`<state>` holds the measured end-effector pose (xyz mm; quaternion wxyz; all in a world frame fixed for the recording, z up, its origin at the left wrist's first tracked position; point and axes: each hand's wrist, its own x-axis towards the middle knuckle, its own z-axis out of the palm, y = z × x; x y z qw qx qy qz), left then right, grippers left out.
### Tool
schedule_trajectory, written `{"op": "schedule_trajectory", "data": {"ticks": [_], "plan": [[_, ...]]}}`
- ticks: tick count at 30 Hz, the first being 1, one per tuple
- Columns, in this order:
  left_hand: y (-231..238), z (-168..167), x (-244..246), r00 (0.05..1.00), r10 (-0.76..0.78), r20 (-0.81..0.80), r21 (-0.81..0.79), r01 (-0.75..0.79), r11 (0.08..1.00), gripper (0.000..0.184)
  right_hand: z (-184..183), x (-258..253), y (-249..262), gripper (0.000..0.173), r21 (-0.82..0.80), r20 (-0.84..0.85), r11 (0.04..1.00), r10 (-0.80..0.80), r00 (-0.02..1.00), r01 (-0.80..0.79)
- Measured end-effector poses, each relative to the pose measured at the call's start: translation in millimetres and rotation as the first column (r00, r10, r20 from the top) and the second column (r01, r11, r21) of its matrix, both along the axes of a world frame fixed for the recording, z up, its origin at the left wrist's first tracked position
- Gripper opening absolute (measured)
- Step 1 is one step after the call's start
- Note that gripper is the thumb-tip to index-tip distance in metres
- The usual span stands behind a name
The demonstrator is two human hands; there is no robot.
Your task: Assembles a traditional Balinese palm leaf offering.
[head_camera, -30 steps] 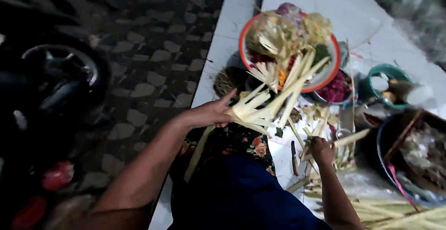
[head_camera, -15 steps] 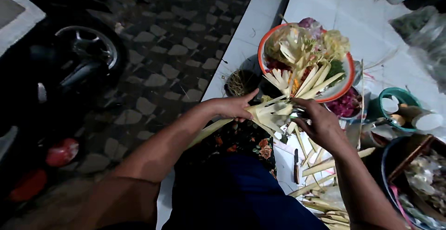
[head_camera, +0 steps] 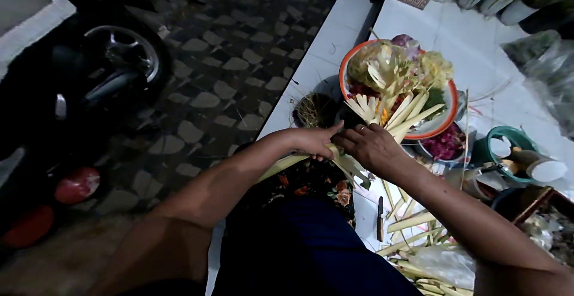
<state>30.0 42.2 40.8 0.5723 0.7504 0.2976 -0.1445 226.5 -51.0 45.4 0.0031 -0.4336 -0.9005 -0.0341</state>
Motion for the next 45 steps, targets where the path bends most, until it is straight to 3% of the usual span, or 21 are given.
{"op": "schedule_trajectory", "data": {"ticks": [8,10,13,22,28,32,38,41,45], "plan": [[-1,-9,7,0.997,0.08,-0.019,0.079,-0.078,0.994,0.1,-34,6,6,0.032,0.223,-0.111,0.973,-0.033,0.993,0.057],[-6,-17,5,0.981,0.184,0.068,0.042,-0.187,0.982,0.098,-38,7,8,0.031,0.246,-0.131,0.965,-0.058,0.99,0.089],[-10,-27,-3,0.944,0.277,0.181,-0.063,-0.27,0.961,0.081,-38,8,8,0.029,0.273,-0.153,0.954,-0.081,0.985,0.121],[-17,-45,-12,0.898,0.393,0.197,-0.22,-0.35,0.911,0.045,-35,-8,4,0.027,0.212,-0.126,0.965,-0.129,0.984,0.154],[-16,-41,-24,0.861,0.414,0.294,-0.285,-0.334,0.898,0.04,-11,-3,-13,0.029,0.182,-0.199,0.942,-0.246,0.949,0.282],[-15,-37,-31,0.82,0.443,0.362,-0.304,-0.345,0.888,0.033,-9,11,-29,0.036,-0.013,-0.448,0.92,-0.356,0.82,0.392],[-23,-45,-30,0.818,0.452,0.354,-0.282,-0.368,0.886,0.033,-29,17,-46,0.04,-0.258,-0.646,0.865,-0.485,0.589,0.43],[-25,-45,-33,0.813,0.458,0.359,-0.235,-0.396,0.887,0.033,-31,24,-53,0.043,-0.447,-0.664,0.82,-0.572,0.482,0.357],[-32,-44,-29,0.832,0.393,0.393,-0.105,-0.383,0.918,0.032,-33,20,-47,0.039,-0.61,-0.622,0.762,-0.63,0.465,0.215]]}}
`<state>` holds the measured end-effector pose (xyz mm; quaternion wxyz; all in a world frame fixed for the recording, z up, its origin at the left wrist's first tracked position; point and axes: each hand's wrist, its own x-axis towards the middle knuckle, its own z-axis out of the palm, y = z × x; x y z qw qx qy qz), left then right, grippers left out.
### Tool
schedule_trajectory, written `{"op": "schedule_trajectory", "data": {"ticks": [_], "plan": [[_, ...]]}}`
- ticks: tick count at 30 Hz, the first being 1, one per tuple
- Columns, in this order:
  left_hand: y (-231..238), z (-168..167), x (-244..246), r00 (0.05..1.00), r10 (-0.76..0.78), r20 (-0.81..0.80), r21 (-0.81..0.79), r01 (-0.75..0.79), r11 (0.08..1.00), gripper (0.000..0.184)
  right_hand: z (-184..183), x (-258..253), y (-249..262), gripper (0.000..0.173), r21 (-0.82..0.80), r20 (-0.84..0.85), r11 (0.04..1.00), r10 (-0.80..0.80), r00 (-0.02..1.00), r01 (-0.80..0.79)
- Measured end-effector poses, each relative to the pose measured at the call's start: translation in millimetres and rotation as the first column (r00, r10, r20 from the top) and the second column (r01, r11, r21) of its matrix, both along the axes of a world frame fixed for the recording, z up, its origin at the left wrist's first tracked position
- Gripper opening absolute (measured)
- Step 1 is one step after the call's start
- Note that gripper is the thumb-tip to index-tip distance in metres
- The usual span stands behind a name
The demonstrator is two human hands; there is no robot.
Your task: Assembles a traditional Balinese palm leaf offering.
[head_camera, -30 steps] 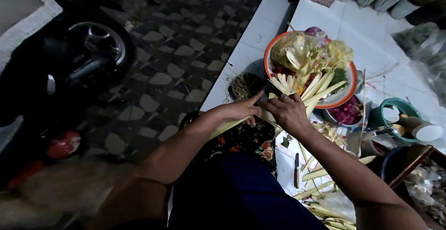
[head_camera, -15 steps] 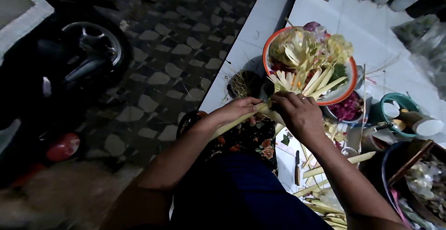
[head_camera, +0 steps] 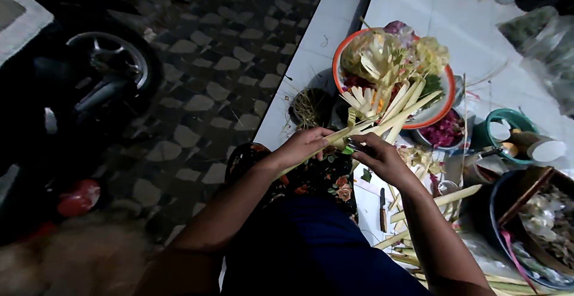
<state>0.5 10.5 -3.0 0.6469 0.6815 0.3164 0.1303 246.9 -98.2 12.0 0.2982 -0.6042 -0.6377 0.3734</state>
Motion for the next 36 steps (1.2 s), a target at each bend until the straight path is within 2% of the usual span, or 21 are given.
{"op": "schedule_trajectory", "data": {"ticks": [4,11,16,20,23,26,27,28,30,31,33,36], "plan": [[-9,4,7,0.996,0.036,-0.081,0.196,-0.02,0.98,0.033,1,-6,7,0.035,-0.099,-0.077,0.992,0.072,0.994,-0.08],[-18,-4,10,0.979,0.089,-0.184,0.47,0.008,0.883,0.036,-13,-11,9,0.031,-0.145,-0.175,0.988,0.031,0.984,-0.057],[-27,-14,18,0.94,0.124,-0.319,0.712,0.151,0.686,0.041,-18,-9,4,0.028,-0.176,-0.158,0.983,0.019,0.987,-0.047],[-34,-30,20,0.968,0.138,-0.208,0.841,0.105,0.531,0.039,-23,-9,-1,0.025,-0.159,-0.135,0.987,-0.001,0.991,-0.021],[-39,-34,23,0.971,0.15,-0.188,0.832,0.076,0.55,0.038,-40,-16,-4,0.018,-0.004,-0.073,0.998,-0.06,0.996,0.06],[-42,-35,25,0.96,0.184,-0.212,0.806,0.065,0.588,0.04,-59,-28,-4,0.017,0.118,-0.034,0.979,-0.161,0.986,0.164],[-42,-35,23,0.959,0.182,-0.218,0.78,0.06,0.623,0.041,-63,-32,-4,0.018,0.121,-0.038,0.975,-0.186,0.982,0.189],[-41,-33,20,0.954,0.157,-0.255,0.713,0.076,0.697,0.043,-67,-35,-4,0.018,0.121,-0.047,0.97,-0.205,0.978,0.209],[-28,-21,11,0.947,0.042,-0.32,0.491,0.128,0.862,0.045,-69,-35,-7,0.019,0.114,-0.082,0.967,-0.218,0.973,0.226],[-17,-14,4,0.953,-0.019,-0.304,0.421,0.152,0.894,0.045,-66,-32,-8,0.02,0.114,-0.108,0.967,-0.217,0.97,0.228],[6,1,-12,0.958,-0.123,-0.258,0.414,0.225,0.882,0.046,-51,-25,-13,0.02,0.136,-0.184,0.966,-0.192,0.964,0.219],[22,16,-18,0.958,-0.198,-0.208,0.681,0.287,0.674,0.049,-23,-16,-23,0.018,0.113,-0.341,0.987,-0.073,0.937,0.118]]}}
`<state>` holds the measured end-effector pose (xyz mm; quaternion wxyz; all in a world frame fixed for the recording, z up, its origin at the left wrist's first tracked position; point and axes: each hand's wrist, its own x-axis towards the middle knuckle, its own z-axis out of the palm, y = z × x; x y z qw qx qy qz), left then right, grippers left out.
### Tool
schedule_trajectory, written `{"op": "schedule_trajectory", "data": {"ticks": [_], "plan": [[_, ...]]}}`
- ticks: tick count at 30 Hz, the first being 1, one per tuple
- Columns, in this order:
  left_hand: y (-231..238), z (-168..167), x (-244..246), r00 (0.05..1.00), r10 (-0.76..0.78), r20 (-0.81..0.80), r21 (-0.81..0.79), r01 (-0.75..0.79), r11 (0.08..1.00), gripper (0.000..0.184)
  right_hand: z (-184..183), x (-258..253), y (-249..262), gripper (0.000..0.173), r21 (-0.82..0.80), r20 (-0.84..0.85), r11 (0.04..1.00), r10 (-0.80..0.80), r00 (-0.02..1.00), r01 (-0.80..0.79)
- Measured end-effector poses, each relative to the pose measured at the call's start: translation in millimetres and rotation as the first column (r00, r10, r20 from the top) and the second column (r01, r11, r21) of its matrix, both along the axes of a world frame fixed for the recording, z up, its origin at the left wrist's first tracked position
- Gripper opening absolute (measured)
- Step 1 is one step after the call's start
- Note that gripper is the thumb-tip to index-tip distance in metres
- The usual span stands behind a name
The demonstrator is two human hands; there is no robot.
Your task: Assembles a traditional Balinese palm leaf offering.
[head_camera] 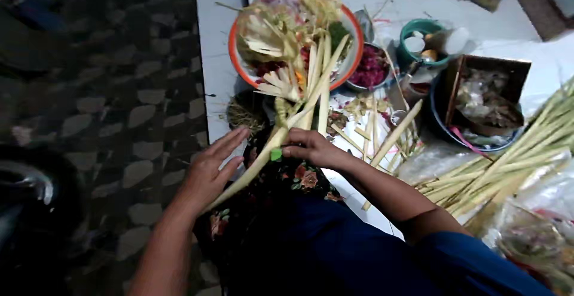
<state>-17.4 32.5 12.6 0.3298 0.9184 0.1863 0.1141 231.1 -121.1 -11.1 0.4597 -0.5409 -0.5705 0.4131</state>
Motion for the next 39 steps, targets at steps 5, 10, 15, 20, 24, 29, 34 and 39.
{"op": "schedule_trajectory", "data": {"ticks": [5,10,15,20,24,29,34,39], "plan": [[-22,18,19,0.948,-0.249,0.2,0.216,0.205,0.955,0.029,18,-7,-18,0.02,-0.086,-0.374,0.978,0.144,0.916,-0.189],[-29,3,25,0.907,-0.28,0.314,0.213,0.219,0.952,0.023,12,-2,-34,0.028,-0.057,-0.396,0.971,0.19,0.898,-0.231],[-24,-9,23,0.866,-0.223,0.447,-0.073,0.283,0.956,0.023,-24,19,-67,0.033,-0.142,-0.428,0.981,0.062,0.902,-0.135],[3,-1,3,0.873,0.174,0.457,-0.554,0.127,0.823,0.026,-152,44,-118,0.039,-0.485,0.167,0.839,-0.189,0.968,0.247],[5,5,-4,0.876,0.345,0.337,-0.716,0.001,0.698,0.028,-198,41,-146,0.04,-0.546,0.514,0.749,-0.054,0.856,0.376],[-12,11,1,0.854,0.452,0.257,-0.66,-0.186,0.727,0.021,-189,63,-161,0.04,-0.354,0.729,0.627,-0.279,0.625,0.694],[-19,19,15,0.851,0.493,0.178,-0.694,-0.247,0.676,0.028,-203,71,-173,0.047,-0.503,0.753,0.456,-0.186,0.632,0.734],[-17,26,26,0.901,0.402,0.166,-0.724,-0.165,0.67,0.032,-208,70,-183,0.039,-0.485,0.771,0.451,-0.183,0.61,0.749]]}}
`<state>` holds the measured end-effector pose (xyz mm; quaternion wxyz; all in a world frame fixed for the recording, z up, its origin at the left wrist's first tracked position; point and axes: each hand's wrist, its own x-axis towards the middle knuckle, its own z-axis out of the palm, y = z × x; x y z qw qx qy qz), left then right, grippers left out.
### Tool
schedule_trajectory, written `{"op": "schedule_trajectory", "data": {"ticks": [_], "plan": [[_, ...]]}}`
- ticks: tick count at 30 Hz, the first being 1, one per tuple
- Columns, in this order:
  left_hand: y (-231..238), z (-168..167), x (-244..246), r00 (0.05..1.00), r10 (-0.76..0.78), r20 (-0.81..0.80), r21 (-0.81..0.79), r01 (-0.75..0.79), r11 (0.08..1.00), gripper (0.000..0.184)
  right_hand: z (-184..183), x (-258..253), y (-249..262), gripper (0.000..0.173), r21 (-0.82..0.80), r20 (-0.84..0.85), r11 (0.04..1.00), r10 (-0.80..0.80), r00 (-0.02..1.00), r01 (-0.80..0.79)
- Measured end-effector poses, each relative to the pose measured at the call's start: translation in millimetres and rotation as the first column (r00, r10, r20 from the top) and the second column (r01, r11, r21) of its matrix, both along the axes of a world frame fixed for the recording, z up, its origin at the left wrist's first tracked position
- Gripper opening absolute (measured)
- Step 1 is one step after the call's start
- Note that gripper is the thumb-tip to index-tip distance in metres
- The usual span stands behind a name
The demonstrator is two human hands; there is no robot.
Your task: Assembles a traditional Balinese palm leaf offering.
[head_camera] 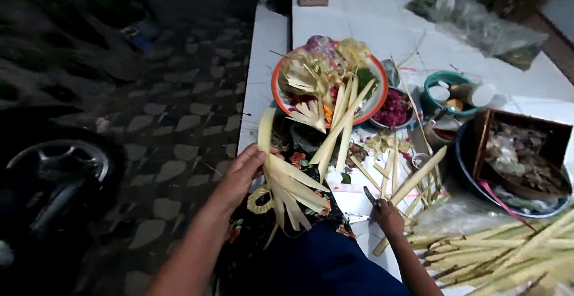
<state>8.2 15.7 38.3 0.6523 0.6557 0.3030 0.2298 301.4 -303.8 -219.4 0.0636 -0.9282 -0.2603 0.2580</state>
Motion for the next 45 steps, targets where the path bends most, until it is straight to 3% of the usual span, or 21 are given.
{"op": "schedule_trajectory", "data": {"ticks": [4,8,10,14,17,20,28,34,40,45], "plan": [[-1,9,12,0.997,-0.074,0.021,0.02,0.073,0.997,0.027,8,8,-9,0.038,0.232,-0.043,0.968,-0.09,0.995,0.097],[-4,10,27,0.99,-0.134,0.042,-0.056,0.137,0.989,0.024,37,12,8,0.042,0.54,-0.245,0.809,-0.11,0.963,0.23],[-5,13,39,0.982,-0.178,0.063,-0.089,0.184,0.979,0.023,74,6,37,0.047,0.699,-0.273,0.689,0.01,0.962,0.192],[-5,16,65,0.976,-0.216,0.036,-0.108,0.219,0.97,0.019,157,-19,105,0.048,0.905,-0.165,0.425,0.325,0.931,0.013],[-1,2,79,0.979,-0.2,-0.041,-0.14,0.193,0.971,0.018,190,-34,142,0.049,0.943,-0.155,0.33,0.535,0.83,-0.037],[-2,-12,86,0.974,-0.177,-0.139,-0.189,0.15,0.97,0.019,194,-42,170,0.047,0.926,-0.176,0.366,0.633,0.754,-0.092],[2,-44,93,0.951,-0.132,-0.279,-0.181,0.083,0.98,0.024,172,-45,190,0.044,0.811,-0.199,0.548,0.587,0.785,-0.204],[9,-48,97,0.945,-0.142,-0.294,-0.271,0.06,0.961,0.024,161,-41,194,0.046,0.776,-0.143,0.57,0.576,0.805,-0.269],[13,-53,98,0.958,-0.203,-0.202,-0.438,0.097,0.894,0.018,156,-36,195,0.045,0.772,-0.182,0.575,0.606,0.774,-0.269],[11,-55,102,0.936,-0.252,-0.247,-0.448,0.121,0.886,0.02,150,-33,201,0.043,0.759,-0.219,0.604,0.59,0.777,-0.245]]}}
